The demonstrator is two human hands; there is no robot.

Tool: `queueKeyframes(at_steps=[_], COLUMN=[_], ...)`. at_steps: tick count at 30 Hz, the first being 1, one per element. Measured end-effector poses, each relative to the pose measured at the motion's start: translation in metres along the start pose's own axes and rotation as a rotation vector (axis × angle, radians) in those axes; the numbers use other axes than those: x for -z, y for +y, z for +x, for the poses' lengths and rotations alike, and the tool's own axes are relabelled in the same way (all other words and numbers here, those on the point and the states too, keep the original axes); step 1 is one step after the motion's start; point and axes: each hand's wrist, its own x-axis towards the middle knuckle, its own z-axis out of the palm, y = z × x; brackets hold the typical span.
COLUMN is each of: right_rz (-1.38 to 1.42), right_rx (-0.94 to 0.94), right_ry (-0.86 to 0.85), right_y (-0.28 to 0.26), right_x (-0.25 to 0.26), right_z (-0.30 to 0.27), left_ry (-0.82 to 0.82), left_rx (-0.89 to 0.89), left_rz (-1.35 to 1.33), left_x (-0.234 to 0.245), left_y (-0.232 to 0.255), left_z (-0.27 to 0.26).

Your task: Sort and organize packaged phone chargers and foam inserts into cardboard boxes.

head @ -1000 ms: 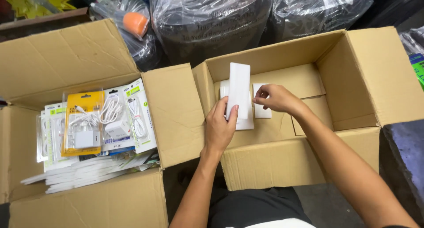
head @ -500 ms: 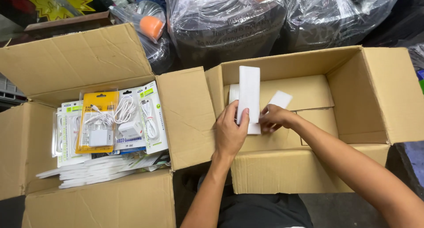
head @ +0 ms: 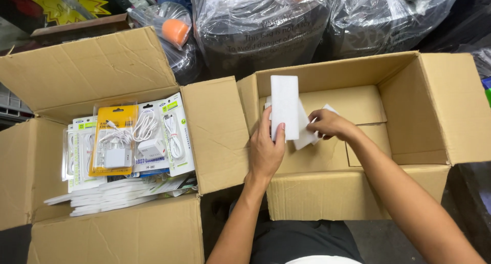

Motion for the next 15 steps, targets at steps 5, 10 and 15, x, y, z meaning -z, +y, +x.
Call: queueKeyframes(at_steps=[5,10,15], right_rz=[0.093,0.375,0.575], right_rx=[0.114,0.291,0.368], right_ry=[0.13,0.174,0.119], right_y=[0.005,-0.01,-0.021], right_x=[0.022,0.004,-0.023], right_z=[-0.028,-0.072,-0.096], left_ry=[-0.057,0.039,0.047], left_rx=[0.12,-0.049,0.013], left_rz=[0.009,0.059,0.043], left_x=[0.002,-0.002,-0.002], left_y=[0.004,-0.008,-0.008], left_z=[0.002,-0.001,0.0])
